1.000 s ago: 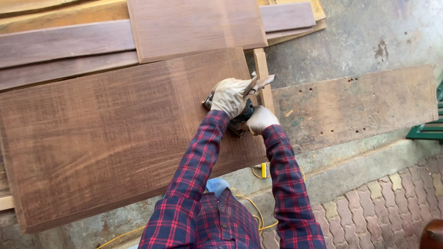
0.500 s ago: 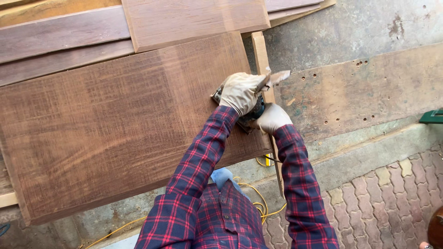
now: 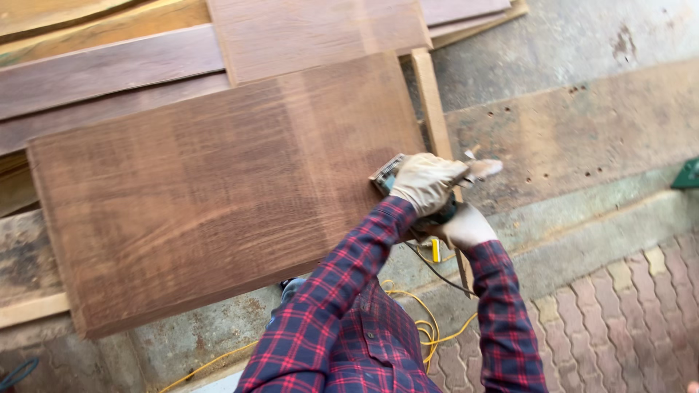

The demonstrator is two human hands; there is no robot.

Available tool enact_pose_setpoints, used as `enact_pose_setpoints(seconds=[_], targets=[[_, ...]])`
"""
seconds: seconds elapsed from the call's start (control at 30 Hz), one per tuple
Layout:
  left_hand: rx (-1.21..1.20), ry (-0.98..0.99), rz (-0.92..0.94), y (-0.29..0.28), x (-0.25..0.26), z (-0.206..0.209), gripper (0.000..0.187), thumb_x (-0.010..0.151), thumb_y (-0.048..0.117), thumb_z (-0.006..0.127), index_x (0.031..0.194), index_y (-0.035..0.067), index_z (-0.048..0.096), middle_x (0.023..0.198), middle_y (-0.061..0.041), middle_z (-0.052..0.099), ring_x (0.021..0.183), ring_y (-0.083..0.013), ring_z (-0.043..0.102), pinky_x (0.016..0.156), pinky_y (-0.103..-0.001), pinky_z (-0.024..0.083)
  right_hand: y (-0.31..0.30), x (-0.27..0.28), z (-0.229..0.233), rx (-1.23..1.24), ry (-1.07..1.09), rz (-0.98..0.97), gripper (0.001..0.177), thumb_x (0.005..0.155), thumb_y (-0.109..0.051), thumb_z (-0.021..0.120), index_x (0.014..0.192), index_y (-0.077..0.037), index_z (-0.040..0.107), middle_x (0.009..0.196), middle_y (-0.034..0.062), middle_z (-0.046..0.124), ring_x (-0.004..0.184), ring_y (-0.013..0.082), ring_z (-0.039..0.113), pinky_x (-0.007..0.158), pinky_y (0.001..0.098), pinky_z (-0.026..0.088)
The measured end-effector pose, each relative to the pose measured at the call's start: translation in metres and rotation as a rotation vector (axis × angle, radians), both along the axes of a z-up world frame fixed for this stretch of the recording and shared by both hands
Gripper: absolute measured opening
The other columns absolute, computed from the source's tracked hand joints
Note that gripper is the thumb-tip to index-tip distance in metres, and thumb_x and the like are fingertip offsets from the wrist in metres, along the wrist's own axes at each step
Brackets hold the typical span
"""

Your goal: The person sands the surface of a large wooden board using an electric orbital sander, then wipes the surface with a blue cloth.

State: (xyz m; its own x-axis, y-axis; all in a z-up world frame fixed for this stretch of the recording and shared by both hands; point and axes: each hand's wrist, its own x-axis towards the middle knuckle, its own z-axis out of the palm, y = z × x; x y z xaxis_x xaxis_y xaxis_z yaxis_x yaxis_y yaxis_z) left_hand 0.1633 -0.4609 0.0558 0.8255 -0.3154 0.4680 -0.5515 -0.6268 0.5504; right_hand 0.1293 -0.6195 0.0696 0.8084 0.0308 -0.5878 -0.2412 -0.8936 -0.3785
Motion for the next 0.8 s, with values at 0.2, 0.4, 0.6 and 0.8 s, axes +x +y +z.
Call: enact_pose_setpoints(seconds=[0.2,0.4,0.6,0.8], targets=[[-0.014,0.007,0.010,0.017,0.000,-0.017,0.013,0.093,0.017,0.056,0.103,0.019,0.063,0.089,-0.004,0.072,0.088,-0.0255,0.071,0.078,-0.039,0.055,0.028,0.001,-0.004,-0.014,0.105,-0.034,0.040,0.062,-0.033,0.091,0.069,0.002,0.072,0.058,0.0108,0.067,0.051,0.0182,0.060,0.050,0.0368,0.046],[0.011,-0.011,0.206,0.092,-0.001,-0.034,0.019,0.101,0.019,0.051,0.113,0.021,0.066,0.089,-0.006,0.073,0.077,-0.0258,0.070,0.073,-0.038,0.057,0.104,0.015,0.005,-0.067,0.088,0.122,0.038,0.066,-0.033,0.088,0.071,0.001,0.073,0.060,0.0117,0.069,0.053,0.0202,0.065,0.055,0.0337,0.052],[0.164,0.088,0.310,0.192,-0.026,-0.040,0.048,0.102,0.040,0.046,0.150,0.039,0.039,0.107,-0.008,0.077,0.046,-0.0185,0.060,0.045,-0.032,0.054,0.195,0.025,-0.019,-0.167,0.024,0.440,0.027,0.064,-0.010,0.073,0.086,0.006,0.075,0.079,0.0272,0.073,0.075,0.0371,0.075,0.076,0.0400,0.060],[0.243,-0.088,0.600,0.290,-0.079,-0.063,0.051,0.114,0.037,0.047,0.161,0.034,0.026,0.084,-0.006,0.070,0.061,-0.0193,0.060,0.059,-0.038,0.055,0.296,-0.007,-0.010,-0.158,0.005,0.573,0.035,0.061,-0.012,0.076,0.094,0.000,0.077,0.098,0.0264,0.073,0.096,0.0376,0.074,0.088,0.0413,0.059]])
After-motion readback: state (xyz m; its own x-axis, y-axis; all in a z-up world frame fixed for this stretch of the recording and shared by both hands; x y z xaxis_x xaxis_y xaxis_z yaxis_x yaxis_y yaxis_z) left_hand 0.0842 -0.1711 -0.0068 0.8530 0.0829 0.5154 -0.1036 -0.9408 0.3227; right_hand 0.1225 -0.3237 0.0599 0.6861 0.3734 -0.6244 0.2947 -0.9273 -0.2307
